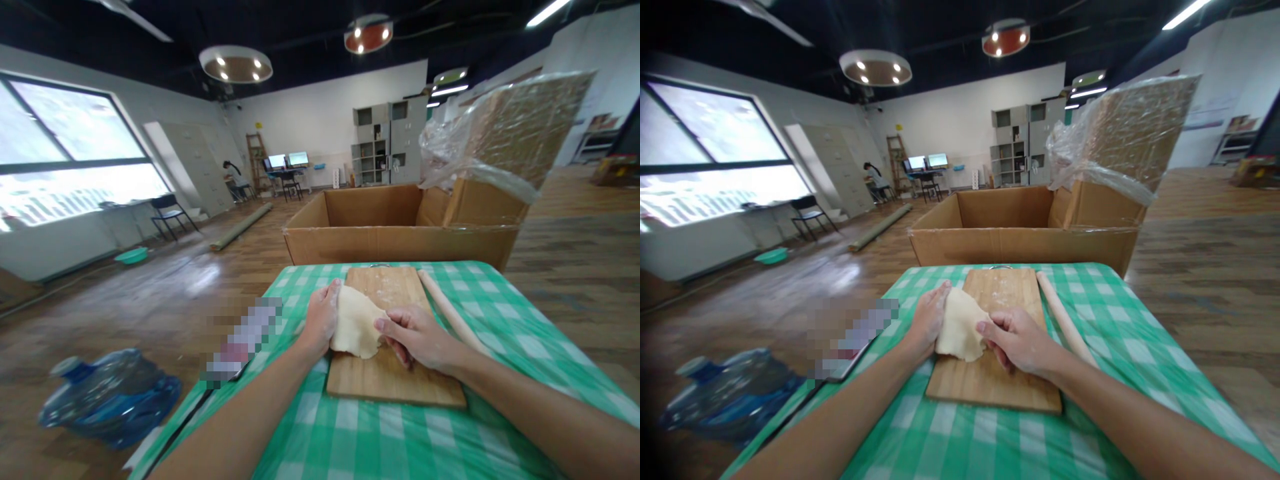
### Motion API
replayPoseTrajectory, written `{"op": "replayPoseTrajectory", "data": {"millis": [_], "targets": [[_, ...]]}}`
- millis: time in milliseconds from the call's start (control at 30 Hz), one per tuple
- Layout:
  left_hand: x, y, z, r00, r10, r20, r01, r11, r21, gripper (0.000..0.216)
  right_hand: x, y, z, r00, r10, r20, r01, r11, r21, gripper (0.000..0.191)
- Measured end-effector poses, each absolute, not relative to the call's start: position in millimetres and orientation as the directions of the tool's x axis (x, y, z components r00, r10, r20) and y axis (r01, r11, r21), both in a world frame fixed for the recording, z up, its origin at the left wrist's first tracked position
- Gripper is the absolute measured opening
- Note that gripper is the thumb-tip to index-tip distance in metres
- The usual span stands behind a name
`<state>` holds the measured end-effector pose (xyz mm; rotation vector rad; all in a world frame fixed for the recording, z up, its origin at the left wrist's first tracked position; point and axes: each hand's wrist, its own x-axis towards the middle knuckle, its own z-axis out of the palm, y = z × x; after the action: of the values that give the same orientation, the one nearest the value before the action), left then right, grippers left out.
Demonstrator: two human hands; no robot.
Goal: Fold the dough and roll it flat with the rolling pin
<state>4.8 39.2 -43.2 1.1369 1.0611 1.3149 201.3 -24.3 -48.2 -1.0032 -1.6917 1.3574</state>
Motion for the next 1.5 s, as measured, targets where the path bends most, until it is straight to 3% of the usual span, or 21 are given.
{"op": "replayPoseTrajectory", "data": {"millis": [133,367,467,567,700,800,967,1100,1233,1400,1500], "targets": [[5,36,-33,0.059,0.998,0.027,-0.167,-0.017,0.986,0.051,201,-25,-44,-0.374,0.925,0.063,0.125,0.118,-0.985,0.053],[12,20,-26,0.186,0.981,-0.051,-0.183,0.086,0.979,0.047,202,-21,-36,-0.457,0.883,0.107,0.123,0.182,-0.976,0.041],[17,15,-31,0.245,0.968,-0.057,-0.165,0.1,0.981,0.048,205,-21,-38,-0.518,0.855,-0.014,0.141,0.069,-0.988,0.039],[17,16,-30,0.266,0.961,-0.077,-0.199,0.133,0.971,0.047,203,-24,-37,-0.506,0.861,-0.055,0.049,-0.035,-0.998,0.041],[12,20,-20,0.406,0.893,-0.192,-0.34,0.343,0.876,0.057,192,-27,-34,-0.324,0.946,0.024,-0.135,-0.021,-0.991,0.046],[13,15,-15,0.451,0.875,-0.178,-0.439,0.391,0.809,0.059,185,-25,-37,-0.117,0.992,0.045,-0.18,0.023,-0.983,0.051],[23,4,-24,0.455,0.887,-0.081,-0.448,0.307,0.84,0.042,184,-21,-45,-0.072,0.996,0.049,-0.083,0.043,-0.996,0.051],[22,10,-34,0.251,0.967,-0.048,-0.38,0.144,0.914,0.04,185,-21,-47,-0.194,0.98,0.042,-0.006,0.042,-0.999,0.051],[17,20,-39,0.081,0.993,0.085,-0.194,-0.068,0.979,0.043,184,-20,-45,-0.28,0.96,0.023,-0.002,0.023,-1.0,0.053],[19,16,-42,0.121,0.968,0.219,0.027,-0.224,0.974,0.036,185,-13,-52,-0.109,0.992,0.062,-0.185,0.041,-0.982,0.052],[21,15,-49,0.153,0.958,0.241,0.112,-0.259,0.959,0.032,187,-8,-59,0.009,0.996,0.093,-0.083,0.094,-0.992,0.045]]}}
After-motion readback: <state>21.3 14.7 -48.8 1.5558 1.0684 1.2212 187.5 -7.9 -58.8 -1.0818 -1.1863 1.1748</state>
